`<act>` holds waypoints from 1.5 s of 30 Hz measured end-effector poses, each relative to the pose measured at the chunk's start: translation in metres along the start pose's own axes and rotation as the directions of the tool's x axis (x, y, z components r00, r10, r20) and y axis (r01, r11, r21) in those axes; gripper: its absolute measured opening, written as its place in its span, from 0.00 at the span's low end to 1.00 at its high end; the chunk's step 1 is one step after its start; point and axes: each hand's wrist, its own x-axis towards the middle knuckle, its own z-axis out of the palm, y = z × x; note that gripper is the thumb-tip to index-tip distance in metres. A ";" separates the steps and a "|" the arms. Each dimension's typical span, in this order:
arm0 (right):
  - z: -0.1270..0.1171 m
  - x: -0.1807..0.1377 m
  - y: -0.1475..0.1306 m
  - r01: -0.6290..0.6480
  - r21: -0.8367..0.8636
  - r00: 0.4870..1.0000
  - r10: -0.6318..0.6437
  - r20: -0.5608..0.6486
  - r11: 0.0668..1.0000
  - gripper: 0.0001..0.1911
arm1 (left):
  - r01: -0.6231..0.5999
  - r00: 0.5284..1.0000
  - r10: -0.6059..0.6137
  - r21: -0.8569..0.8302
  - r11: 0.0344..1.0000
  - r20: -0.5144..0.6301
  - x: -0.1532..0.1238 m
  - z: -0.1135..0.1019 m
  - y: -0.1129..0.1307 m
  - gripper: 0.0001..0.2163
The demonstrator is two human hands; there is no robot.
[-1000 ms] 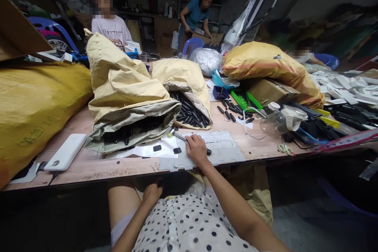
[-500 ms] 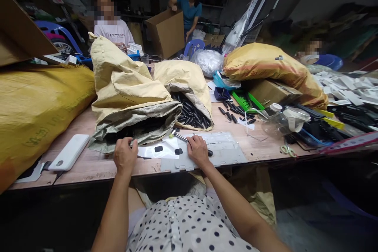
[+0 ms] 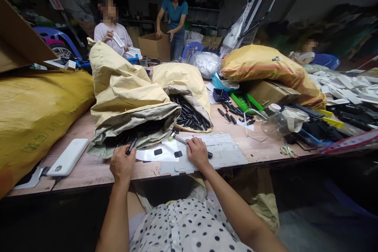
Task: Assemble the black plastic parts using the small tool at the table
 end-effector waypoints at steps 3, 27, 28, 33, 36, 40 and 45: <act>0.000 0.000 -0.001 -0.010 -0.004 1.000 0.010 -0.004 1.000 0.13 | -0.214 0.965 0.241 -0.216 0.953 0.105 -0.018 0.010 0.008 0.09; -0.030 -0.015 -0.017 -0.091 0.355 0.996 0.078 0.050 0.930 0.13 | -0.357 0.822 0.499 -0.435 0.827 0.273 -0.028 0.068 0.018 0.08; -0.033 -0.018 -0.020 -0.078 0.410 0.997 0.062 0.051 0.909 0.14 | -0.355 0.824 0.497 -0.436 0.827 0.272 -0.028 0.068 0.018 0.08; -0.038 -0.031 -0.033 -0.062 0.559 0.997 0.031 0.066 0.827 0.15 | -0.351 0.818 0.501 -0.445 0.824 0.283 -0.028 0.067 0.017 0.08; -0.039 -0.037 -0.035 -0.066 0.575 0.997 0.027 0.075 0.816 0.16 | -0.376 0.791 0.540 -0.468 0.800 0.287 -0.027 0.064 0.016 0.07; -0.040 -0.042 -0.035 -0.053 0.546 0.996 0.008 0.086 0.836 0.16 | -0.382 0.784 0.550 -0.472 0.794 0.290 -0.028 0.061 0.018 0.06; -0.039 -0.044 -0.036 -0.066 0.468 0.993 0.012 0.118 0.881 0.17 | -0.363 0.805 0.513 -0.436 0.824 0.298 -0.029 0.059 0.023 0.08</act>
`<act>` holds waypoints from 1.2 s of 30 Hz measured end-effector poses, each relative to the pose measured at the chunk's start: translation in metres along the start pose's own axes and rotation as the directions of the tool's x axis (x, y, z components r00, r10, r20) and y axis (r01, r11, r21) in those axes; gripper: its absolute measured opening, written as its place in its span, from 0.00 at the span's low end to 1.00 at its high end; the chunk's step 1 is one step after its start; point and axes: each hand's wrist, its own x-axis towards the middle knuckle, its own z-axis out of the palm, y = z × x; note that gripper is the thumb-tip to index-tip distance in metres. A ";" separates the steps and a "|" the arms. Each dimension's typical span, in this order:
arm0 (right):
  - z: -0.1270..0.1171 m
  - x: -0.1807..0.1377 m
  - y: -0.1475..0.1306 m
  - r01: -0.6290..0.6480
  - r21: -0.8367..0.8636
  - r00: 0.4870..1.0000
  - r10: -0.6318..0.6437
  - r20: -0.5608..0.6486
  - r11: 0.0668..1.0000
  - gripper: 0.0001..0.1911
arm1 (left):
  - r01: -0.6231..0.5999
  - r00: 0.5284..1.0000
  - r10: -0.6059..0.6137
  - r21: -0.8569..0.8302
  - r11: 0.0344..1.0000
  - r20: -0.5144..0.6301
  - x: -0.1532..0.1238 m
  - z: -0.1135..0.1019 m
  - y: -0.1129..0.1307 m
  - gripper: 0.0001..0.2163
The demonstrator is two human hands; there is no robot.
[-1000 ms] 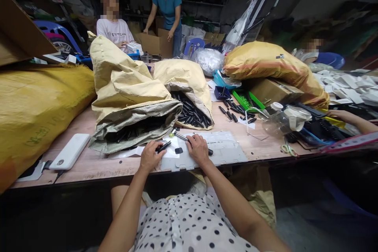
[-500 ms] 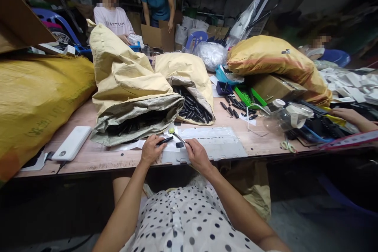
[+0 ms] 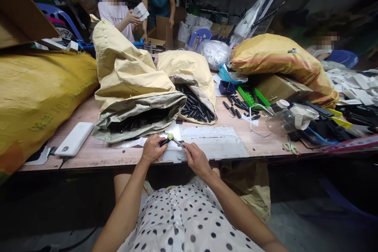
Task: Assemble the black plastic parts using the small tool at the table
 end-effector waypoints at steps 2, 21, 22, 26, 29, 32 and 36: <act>0.000 0.001 -0.001 -0.002 -0.011 1.000 0.002 0.000 1.000 0.17 | 0.008 1.000 -0.008 -0.003 1.000 -0.001 0.000 0.000 0.002 0.07; -0.007 0.005 -0.012 0.031 0.017 1.000 -0.031 0.002 0.999 0.18 | 0.095 0.995 -0.093 -0.068 0.993 0.035 0.003 0.000 0.006 0.08; -0.007 0.005 -0.013 0.043 0.020 0.999 -0.043 0.004 0.999 0.18 | 0.110 0.994 -0.108 -0.081 0.991 0.031 0.002 -0.001 0.006 0.11; -0.004 0.004 -0.016 0.067 0.013 0.998 -0.067 0.010 0.998 0.20 | 0.172 0.985 -0.171 -0.152 0.973 0.023 0.000 0.000 0.006 0.27; -0.001 0.002 -0.015 0.068 -0.002 0.997 -0.068 0.026 0.998 0.20 | 0.190 0.982 -0.190 -0.168 0.967 0.020 -0.001 0.001 0.006 0.29; 0.000 0.002 -0.013 0.053 -0.014 0.997 -0.052 0.054 0.999 0.19 | 0.194 0.981 -0.194 -0.162 0.968 0.016 -0.002 0.001 0.005 0.29; 0.000 0.008 -0.006 0.018 -0.007 1.000 -0.018 0.006 1.000 0.19 | 0.183 0.983 -0.181 -0.144 0.972 0.024 -0.001 0.001 0.004 0.27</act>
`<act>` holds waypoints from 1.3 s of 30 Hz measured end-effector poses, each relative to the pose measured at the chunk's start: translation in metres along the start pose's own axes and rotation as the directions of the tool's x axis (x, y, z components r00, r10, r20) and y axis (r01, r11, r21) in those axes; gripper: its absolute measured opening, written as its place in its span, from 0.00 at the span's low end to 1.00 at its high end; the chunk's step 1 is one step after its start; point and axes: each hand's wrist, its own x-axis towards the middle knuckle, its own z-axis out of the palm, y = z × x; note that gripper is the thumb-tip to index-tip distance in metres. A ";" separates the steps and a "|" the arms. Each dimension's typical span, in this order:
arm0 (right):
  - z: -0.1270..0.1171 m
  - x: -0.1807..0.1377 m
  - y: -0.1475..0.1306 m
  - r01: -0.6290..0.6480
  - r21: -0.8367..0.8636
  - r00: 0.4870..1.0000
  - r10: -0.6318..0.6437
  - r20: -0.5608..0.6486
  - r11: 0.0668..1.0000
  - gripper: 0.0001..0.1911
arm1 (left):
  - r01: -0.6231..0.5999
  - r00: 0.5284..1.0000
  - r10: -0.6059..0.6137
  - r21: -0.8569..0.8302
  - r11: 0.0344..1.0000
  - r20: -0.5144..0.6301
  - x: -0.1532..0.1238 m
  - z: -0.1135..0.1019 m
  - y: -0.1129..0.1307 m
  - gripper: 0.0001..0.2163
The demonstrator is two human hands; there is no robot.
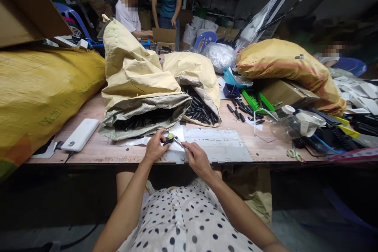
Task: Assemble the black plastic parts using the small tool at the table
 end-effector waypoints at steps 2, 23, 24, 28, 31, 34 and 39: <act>-0.001 0.006 0.007 -0.017 -0.039 0.999 0.016 -0.048 0.999 0.19 | -0.016 1.000 0.016 0.025 1.000 -0.005 0.000 0.000 -0.001 0.26; 0.005 0.025 0.042 -0.057 -0.479 0.997 0.023 -0.077 0.876 0.12 | -0.040 0.892 0.129 -0.210 0.977 0.433 -0.096 0.018 0.031 0.10; 0.005 0.025 0.042 -0.058 -0.479 0.997 0.023 -0.077 0.876 0.12 | 0.018 0.871 0.082 -0.198 0.980 0.484 -0.106 0.024 0.027 0.09; 0.006 0.025 0.042 -0.054 -0.487 0.996 0.014 -0.085 0.872 0.11 | 0.280 0.832 -0.228 -0.028 0.960 0.506 -0.122 0.044 -0.007 0.10; 0.007 0.026 0.042 -0.042 -0.496 0.995 -0.007 -0.097 0.867 0.10 | 0.443 0.766 -0.468 0.165 0.881 0.442 -0.116 0.049 -0.030 0.11; 0.008 0.026 0.042 -0.031 -0.509 0.994 -0.027 -0.106 0.860 0.10 | 0.522 0.694 -0.584 0.266 0.811 0.421 -0.110 0.050 -0.037 0.13; 0.008 0.026 0.041 -0.023 -0.510 0.993 -0.041 -0.114 0.860 0.10 | 0.464 0.693 -0.551 0.298 0.834 0.465 -0.108 0.046 -0.016 0.20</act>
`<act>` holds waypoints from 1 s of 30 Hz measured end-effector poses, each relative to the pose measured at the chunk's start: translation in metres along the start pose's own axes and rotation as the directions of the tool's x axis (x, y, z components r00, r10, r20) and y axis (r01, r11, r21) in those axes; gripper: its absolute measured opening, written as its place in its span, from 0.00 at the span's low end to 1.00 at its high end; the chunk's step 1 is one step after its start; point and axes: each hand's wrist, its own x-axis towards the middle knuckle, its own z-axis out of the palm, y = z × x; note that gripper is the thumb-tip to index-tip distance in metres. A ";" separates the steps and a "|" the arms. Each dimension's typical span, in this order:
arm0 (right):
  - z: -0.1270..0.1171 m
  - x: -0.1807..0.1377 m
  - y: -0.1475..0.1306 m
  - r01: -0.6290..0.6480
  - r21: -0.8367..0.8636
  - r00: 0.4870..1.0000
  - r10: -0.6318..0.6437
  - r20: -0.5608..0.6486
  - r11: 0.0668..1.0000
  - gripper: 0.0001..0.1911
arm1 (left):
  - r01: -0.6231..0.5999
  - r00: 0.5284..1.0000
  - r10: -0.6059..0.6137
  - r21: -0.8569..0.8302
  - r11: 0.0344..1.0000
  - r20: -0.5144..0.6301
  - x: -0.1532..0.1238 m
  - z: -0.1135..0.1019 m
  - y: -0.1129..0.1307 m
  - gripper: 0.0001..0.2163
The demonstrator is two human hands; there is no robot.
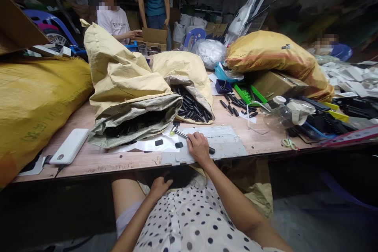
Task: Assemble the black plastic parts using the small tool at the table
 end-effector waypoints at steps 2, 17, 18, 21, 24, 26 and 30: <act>0.000 0.000 0.000 0.004 -0.002 1.000 -0.004 0.001 1.000 0.10 | -0.098 0.994 0.098 0.005 0.995 0.046 -0.011 -0.008 0.012 0.21; 0.005 0.000 -0.003 -0.011 0.022 1.000 0.011 -0.024 1.000 0.09 | -0.188 0.566 0.323 0.263 0.946 -0.759 0.071 -0.170 0.076 0.09; 0.006 0.000 -0.003 -0.009 0.021 1.000 0.009 -0.028 1.000 0.09 | -0.150 0.590 0.308 0.274 0.950 -0.746 0.077 -0.171 0.074 0.09; 0.007 0.000 -0.003 -0.004 0.023 0.999 0.005 -0.037 1.000 0.08 | -0.085 0.627 0.294 0.312 0.946 -0.721 0.083 -0.167 0.071 0.09; 0.007 0.000 -0.003 -0.008 0.026 1.000 0.009 -0.029 1.000 0.09 | -0.088 0.608 0.331 0.352 0.932 -0.722 0.078 -0.164 0.069 0.08; 0.007 0.000 -0.003 -0.013 0.028 1.000 0.014 -0.020 1.000 0.09 | -0.143 0.552 0.389 0.376 0.915 -0.738 0.070 -0.161 0.068 0.08; 0.005 0.000 -0.003 -0.030 0.032 1.000 0.030 0.007 0.999 0.09 | -0.374 0.454 0.586 0.453 0.809 -0.671 0.047 -0.142 0.064 0.09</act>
